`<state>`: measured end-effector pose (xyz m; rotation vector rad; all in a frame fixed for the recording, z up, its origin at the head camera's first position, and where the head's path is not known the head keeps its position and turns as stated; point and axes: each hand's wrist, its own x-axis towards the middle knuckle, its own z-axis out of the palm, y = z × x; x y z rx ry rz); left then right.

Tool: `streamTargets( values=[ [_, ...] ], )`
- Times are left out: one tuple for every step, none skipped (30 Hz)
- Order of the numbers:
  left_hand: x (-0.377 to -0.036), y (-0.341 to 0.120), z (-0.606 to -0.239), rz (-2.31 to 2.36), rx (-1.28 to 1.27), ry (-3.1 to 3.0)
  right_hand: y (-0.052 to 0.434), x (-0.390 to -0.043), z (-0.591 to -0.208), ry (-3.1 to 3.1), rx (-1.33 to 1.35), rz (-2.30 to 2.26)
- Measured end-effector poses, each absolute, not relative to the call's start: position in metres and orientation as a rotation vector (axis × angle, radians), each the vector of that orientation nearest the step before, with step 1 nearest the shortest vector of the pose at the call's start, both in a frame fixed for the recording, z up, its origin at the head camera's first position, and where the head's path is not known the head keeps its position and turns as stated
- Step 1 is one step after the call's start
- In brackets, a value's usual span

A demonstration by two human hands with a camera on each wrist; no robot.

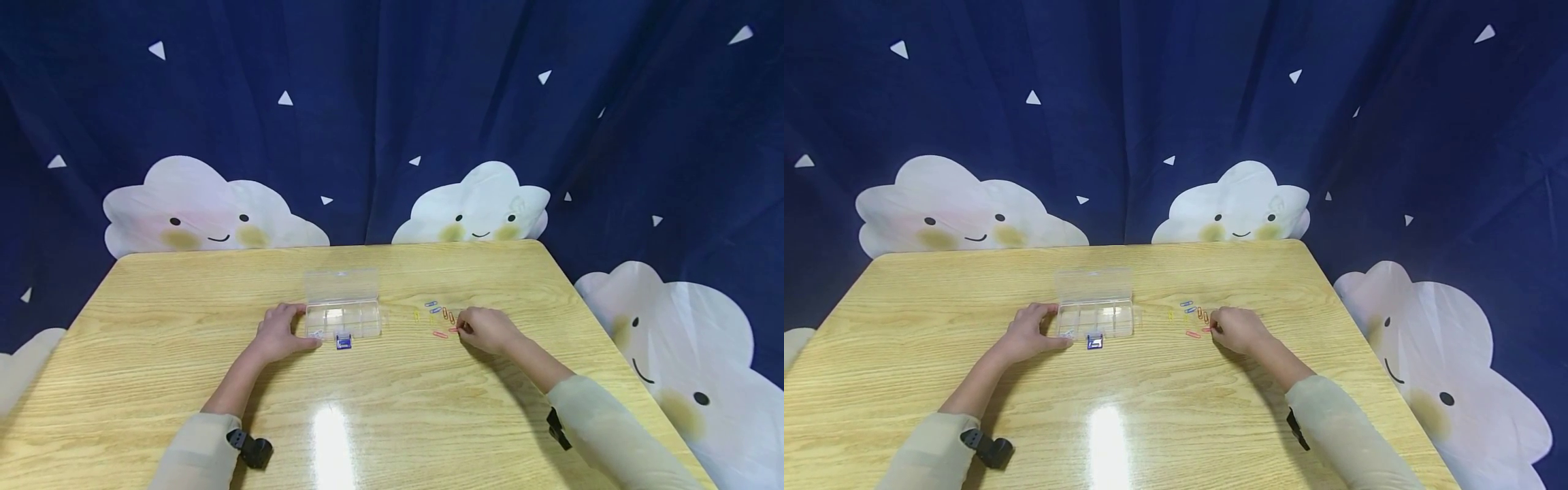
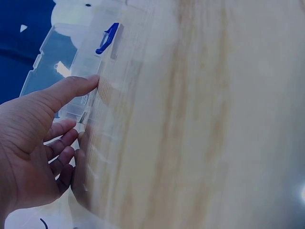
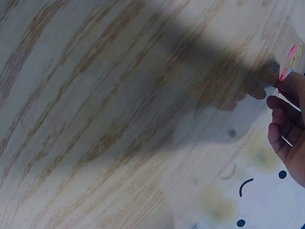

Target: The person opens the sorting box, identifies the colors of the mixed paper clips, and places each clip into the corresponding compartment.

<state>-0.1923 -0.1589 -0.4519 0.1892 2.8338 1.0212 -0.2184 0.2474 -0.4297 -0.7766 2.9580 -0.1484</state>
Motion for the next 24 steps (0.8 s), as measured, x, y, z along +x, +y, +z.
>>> streamTargets(
  values=[
    [-0.1923,-0.1589,-0.4518,1.023,0.186,2.832,0.2475,-0.2184,-0.4299,2.961,-0.782,-0.147],
    [-0.1924,-0.159,-0.4519,1.023,0.184,2.831,0.2476,-0.2184,-0.4302,2.965,-0.786,-0.144],
    [-0.1924,-0.159,-0.452,1.022,0.183,2.831,0.2477,-0.2185,-0.4306,2.967,-0.788,-0.142],
    [-0.1925,-0.159,-0.4521,1.022,0.182,2.829,0.2477,-0.2186,-0.4308,2.968,-0.788,-0.144],
    [-0.1926,-0.1589,-0.4523,1.022,0.181,2.829,0.2478,-0.2186,-0.4311,2.969,-0.79,-0.143],
    [-0.1927,-0.1589,-0.4524,1.023,0.179,2.829,0.2479,-0.2187,-0.4313,2.971,-0.791,-0.146],
    [-0.1928,-0.1589,-0.4527,1.022,0.179,2.83,0.2482,-0.2187,-0.4315,2.973,-0.794,-0.148],
    [-0.193,-0.1588,-0.453,1.021,0.179,2.831,0.2484,-0.219,-0.4318,2.974,-0.795,-0.15],
    [-0.1932,-0.1588,-0.4534,1.022,0.179,2.831,0.2486,-0.219,-0.4318,2.976,-0.794,-0.153],
    [-0.1934,-0.1589,-0.454,1.019,0.178,2.833,0.2487,-0.2188,-0.4317,2.976,-0.793,-0.156],
    [-0.1937,-0.1591,-0.4548,1.016,0.179,2.836,0.2487,-0.2186,-0.4315,2.976,-0.791,-0.159],
    [-0.194,-0.1593,-0.4555,1.014,0.178,2.838,0.2488,-0.2185,-0.4313,2.976,-0.788,-0.164],
    [-0.1944,-0.1595,-0.4563,1.012,0.18,2.841,0.2489,-0.2183,-0.431,2.976,-0.787,-0.167],
    [-0.1946,-0.1596,-0.4571,1.012,0.18,2.842,0.2489,-0.2181,-0.4306,2.976,-0.782,-0.173],
    [-0.195,-0.1598,-0.4578,1.012,0.181,2.843,0.2489,-0.2176,-0.43,2.977,-0.778,-0.176],
    [-0.1953,-0.1599,-0.4584,1.01,0.181,2.845,0.249,-0.2175,-0.4296,2.979,-0.778,-0.18],
    [-0.1955,-0.16,-0.4588,1.012,0.181,2.843,0.2492,-0.2174,-0.4293,2.98,-0.779,-0.182],
    [-0.1956,-0.1601,-0.4592,1.014,0.182,2.842,0.2495,-0.2173,-0.429,2.981,-0.779,-0.184],
    [-0.1956,-0.1601,-0.4595,1.014,0.182,2.842,0.2497,-0.2173,-0.4288,2.982,-0.778,-0.184],
    [-0.1957,-0.1601,-0.4595,1.014,0.181,2.841,0.25,-0.2174,-0.4288,2.983,-0.776,-0.181],
    [-0.1957,-0.1601,-0.4595,1.013,0.18,2.84,0.2503,-0.2174,-0.4288,2.983,-0.776,-0.176],
    [-0.1956,-0.1602,-0.4596,1.012,0.181,2.84,0.2506,-0.2176,-0.429,2.983,-0.775,-0.172],
    [-0.1955,-0.1601,-0.4594,1.011,0.18,2.839,0.2508,-0.2177,-0.4292,2.982,-0.775,-0.167],
    [-0.1955,-0.1602,-0.4593,1.01,0.18,2.84,0.251,-0.2179,-0.4295,2.984,-0.777,-0.162]
  ],
)
